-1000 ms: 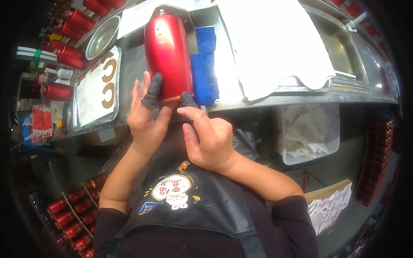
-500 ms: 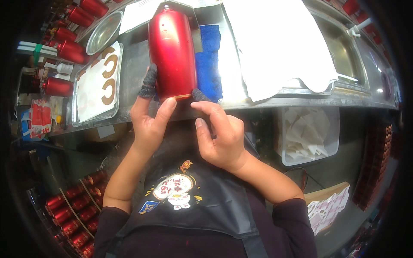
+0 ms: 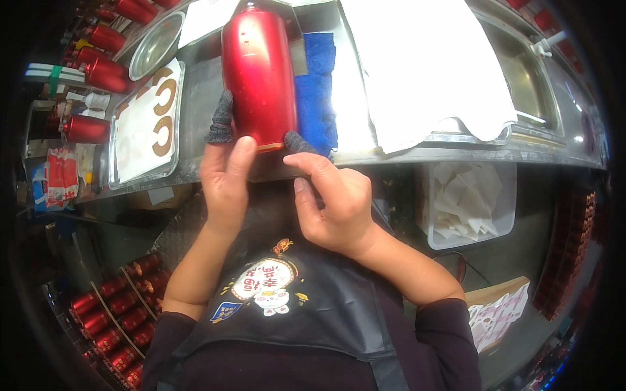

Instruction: The person applies a gold circular sticker to the neck of a red bottle, then places a red label around the bottle's body and smooths it. The person repeats this process on a second bottle, wiping the neck area with a cloth before applying the sticker and label.

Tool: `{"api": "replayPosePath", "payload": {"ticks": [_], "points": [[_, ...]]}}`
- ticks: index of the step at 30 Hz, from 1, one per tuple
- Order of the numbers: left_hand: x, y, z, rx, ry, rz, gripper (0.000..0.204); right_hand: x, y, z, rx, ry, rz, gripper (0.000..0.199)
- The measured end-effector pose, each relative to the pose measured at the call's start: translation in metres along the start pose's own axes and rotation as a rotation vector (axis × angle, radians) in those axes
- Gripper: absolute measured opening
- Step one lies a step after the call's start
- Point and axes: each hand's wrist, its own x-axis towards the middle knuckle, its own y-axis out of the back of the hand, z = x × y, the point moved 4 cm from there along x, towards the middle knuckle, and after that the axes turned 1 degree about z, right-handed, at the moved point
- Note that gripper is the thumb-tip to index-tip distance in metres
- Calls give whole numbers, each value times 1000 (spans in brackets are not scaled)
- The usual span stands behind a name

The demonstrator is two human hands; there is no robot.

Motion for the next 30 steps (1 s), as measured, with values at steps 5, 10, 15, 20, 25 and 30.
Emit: {"api": "replayPosePath", "payload": {"ticks": [5, 10, 15, 20, 25, 30], "points": [[2, 13, -3, 109, 44, -89, 52, 1, -5, 0, -40, 98, 1, 37], [-3, 17, -13, 173, -4, -90, 53, 11, -8, -8, -177, 229, -69, 43], [-2, 36, -14, -42, 202, -65, 55, 22, -21, -18, -348, 317, -178, 37], [11, 22, 31, 647, -319, -208, 71, 14, -11, -12, -253, 245, -46, 41], [22, -20, 34, 1060, -676, -358, 66, -5, -6, 3, -8, -37, 40, 29], [27, -16, 21, 1009, -823, -208, 85, -14, -10, 15, 125, -285, 38, 27]]}}
